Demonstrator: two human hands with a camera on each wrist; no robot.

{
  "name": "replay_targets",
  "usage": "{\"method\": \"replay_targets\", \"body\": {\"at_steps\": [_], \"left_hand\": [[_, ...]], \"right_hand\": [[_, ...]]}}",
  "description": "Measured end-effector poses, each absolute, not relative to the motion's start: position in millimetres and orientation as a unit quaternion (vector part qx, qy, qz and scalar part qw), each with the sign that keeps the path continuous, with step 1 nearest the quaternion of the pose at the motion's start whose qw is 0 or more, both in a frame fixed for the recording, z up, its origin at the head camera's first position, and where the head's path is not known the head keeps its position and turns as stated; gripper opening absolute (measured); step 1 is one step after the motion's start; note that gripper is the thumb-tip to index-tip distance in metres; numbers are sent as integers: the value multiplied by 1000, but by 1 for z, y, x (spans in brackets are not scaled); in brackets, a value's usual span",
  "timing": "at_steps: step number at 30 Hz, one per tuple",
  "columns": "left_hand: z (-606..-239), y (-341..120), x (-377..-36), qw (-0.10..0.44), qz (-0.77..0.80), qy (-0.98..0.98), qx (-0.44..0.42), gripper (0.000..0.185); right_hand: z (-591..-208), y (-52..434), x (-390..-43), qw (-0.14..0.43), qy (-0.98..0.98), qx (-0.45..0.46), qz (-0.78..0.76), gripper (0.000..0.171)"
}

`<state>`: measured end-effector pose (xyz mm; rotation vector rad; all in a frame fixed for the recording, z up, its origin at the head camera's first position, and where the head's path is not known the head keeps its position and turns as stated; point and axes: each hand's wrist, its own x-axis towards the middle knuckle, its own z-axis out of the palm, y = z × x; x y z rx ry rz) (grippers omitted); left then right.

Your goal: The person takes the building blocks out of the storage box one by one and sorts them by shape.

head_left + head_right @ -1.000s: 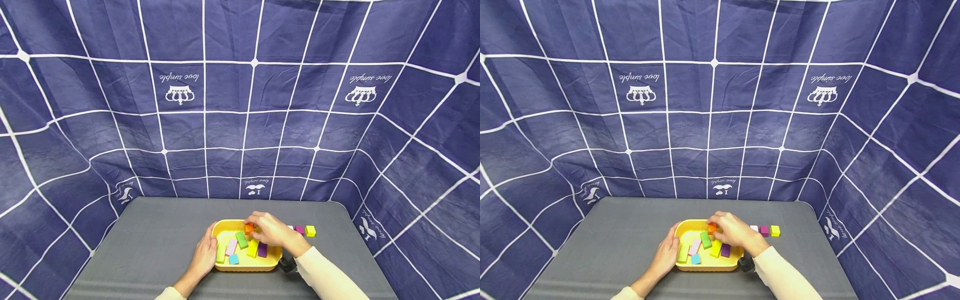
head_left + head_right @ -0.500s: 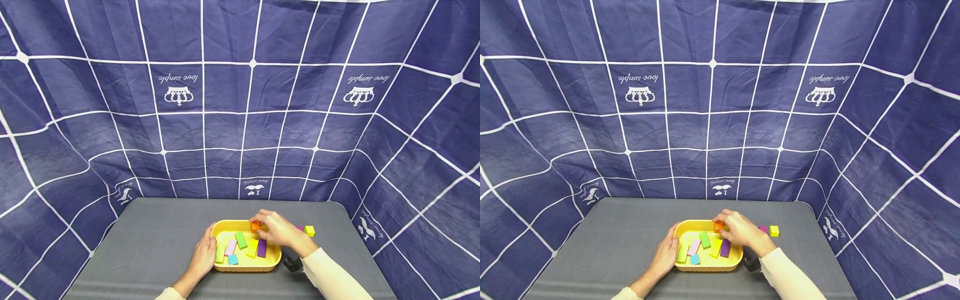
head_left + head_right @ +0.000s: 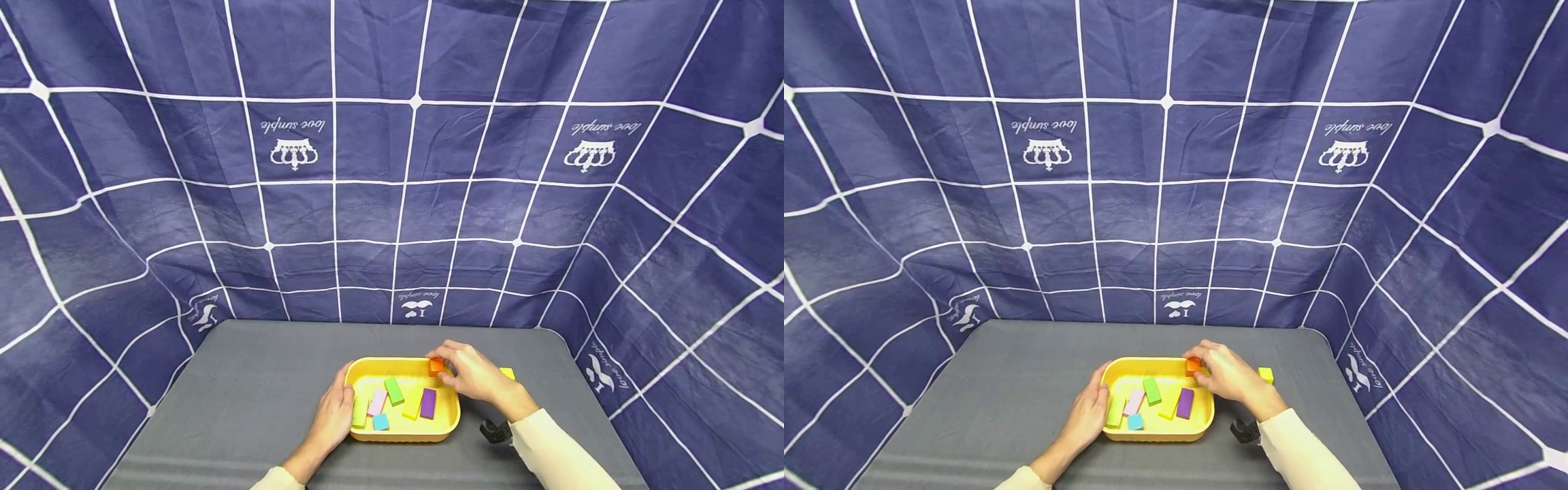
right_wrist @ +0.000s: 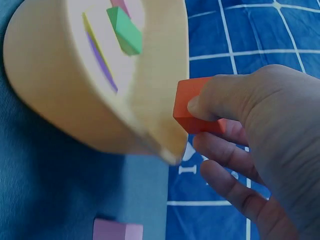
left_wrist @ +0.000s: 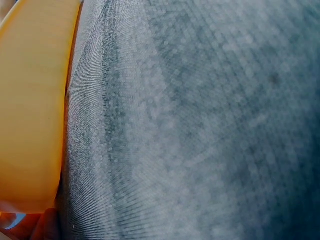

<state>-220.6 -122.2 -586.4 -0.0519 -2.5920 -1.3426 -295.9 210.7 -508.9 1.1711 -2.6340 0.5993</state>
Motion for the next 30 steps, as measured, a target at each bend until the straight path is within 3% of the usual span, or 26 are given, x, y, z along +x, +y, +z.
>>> {"method": "replay_targets", "body": {"at_steps": [30], "left_hand": [[-587,-122,-222,111,-461,-880,-16,52]], "right_hand": [[-518,255,-293,124,-886,370,250,42]]}}
